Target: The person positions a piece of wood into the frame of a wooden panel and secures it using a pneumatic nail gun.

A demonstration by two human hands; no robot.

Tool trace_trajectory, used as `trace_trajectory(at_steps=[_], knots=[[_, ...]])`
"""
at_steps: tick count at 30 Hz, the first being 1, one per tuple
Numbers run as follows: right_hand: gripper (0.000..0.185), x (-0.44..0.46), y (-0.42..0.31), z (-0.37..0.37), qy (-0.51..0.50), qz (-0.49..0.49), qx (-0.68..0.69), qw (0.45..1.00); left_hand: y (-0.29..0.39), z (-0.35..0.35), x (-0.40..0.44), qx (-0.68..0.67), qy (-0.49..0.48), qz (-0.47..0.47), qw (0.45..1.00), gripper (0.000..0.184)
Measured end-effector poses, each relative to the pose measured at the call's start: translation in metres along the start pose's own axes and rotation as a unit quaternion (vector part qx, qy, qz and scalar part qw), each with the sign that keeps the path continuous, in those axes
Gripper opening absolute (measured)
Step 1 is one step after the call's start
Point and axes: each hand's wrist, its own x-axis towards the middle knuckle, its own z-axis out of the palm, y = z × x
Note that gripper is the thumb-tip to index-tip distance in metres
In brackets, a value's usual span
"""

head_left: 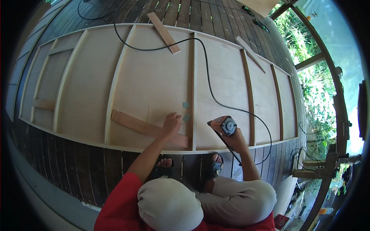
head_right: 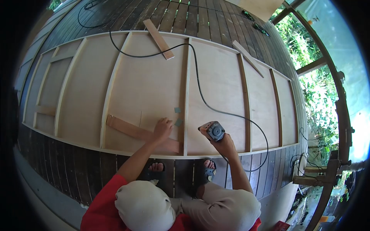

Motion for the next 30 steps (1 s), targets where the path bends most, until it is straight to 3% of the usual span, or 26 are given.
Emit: trace_trajectory(at_steps=[2, 4, 5, 9, 11, 12, 14, 15, 18, 19, 21, 23, 26, 28, 30], knots=[[0.029, -0.016, -0.027, -0.012, 0.008, 0.030, 0.049, 0.998, 0.017, 0.007, 0.009, 0.023, 0.059, -0.006, 0.998, 0.027], [0.026, -0.025, -0.026, -0.018, -0.017, 0.089, 0.070, 0.993, 0.027, 0.012, 0.016, 0.063, 0.054, 0.003, 0.997, 0.025], [0.025, -0.030, -0.022, -0.012, 0.027, 0.023, 0.103, 0.994, 0.028, 0.015, 0.019, 0.108, 0.051, 0.004, 0.993, 0.022], [0.032, -0.050, -0.040, -0.017, 0.047, 0.064, 0.217, 0.973, 0.013, 0.043, 0.023, 0.235, 0.048, 0.032, 0.970, 0.018], [0.032, -0.056, -0.055, -0.024, 0.053, 0.125, 0.232, 0.963, 0.011, 0.045, 0.023, 0.263, 0.011, 0.038, 0.964, 0.012], [0.032, -0.053, -0.054, -0.023, 0.057, 0.126, 0.234, 0.962, 0.006, 0.046, 0.023, 0.263, 0.011, 0.043, 0.964, 0.012], [0.031, -0.048, -0.052, -0.026, 0.055, 0.094, 0.276, 0.955, 0.005, 0.030, 0.024, 0.146, 0.029, -0.034, 0.988, 0.013], [0.029, -0.047, -0.061, -0.029, 0.071, 0.072, 0.286, 0.953, 0.006, 0.020, 0.026, 0.141, 0.027, -0.028, 0.989, 0.013], [0.024, -0.037, -0.075, -0.030, 0.068, 0.058, 0.325, 0.941, 0.042, -0.048, 0.034, -0.046, 0.182, -0.020, 0.982, 0.012], [0.025, -0.033, -0.074, -0.025, 0.069, 0.057, 0.337, 0.937, 0.062, -0.071, 0.032, -0.049, 0.181, -0.021, 0.982, 0.012], [0.026, -0.028, -0.083, -0.022, 0.064, 0.049, 0.365, 0.927, 0.103, -0.111, 0.030, -0.180, 0.222, 0.037, 0.958, 0.008], [0.027, -0.030, -0.092, -0.031, 0.048, 0.043, 0.377, 0.924, 0.131, -0.130, 0.024, -0.198, 0.204, 0.064, 0.957, 0.005], [0.027, -0.026, -0.103, -0.044, 0.052, -0.002, 0.414, 0.909, 0.150, -0.130, 0.031, -0.121, 0.234, 0.116, 0.958, 0.005], [0.027, -0.023, -0.107, -0.053, 0.058, -0.055, 0.496, 0.865, 0.155, -0.131, 0.043, -0.088, 0.220, 0.135, 0.962, 0.008], [0.028, -0.026, -0.115, -0.060, 0.067, -0.063, 0.521, 0.849, 0.163, -0.135, 0.054, 0.018, 0.236, 0.173, 0.956, 0.011]])
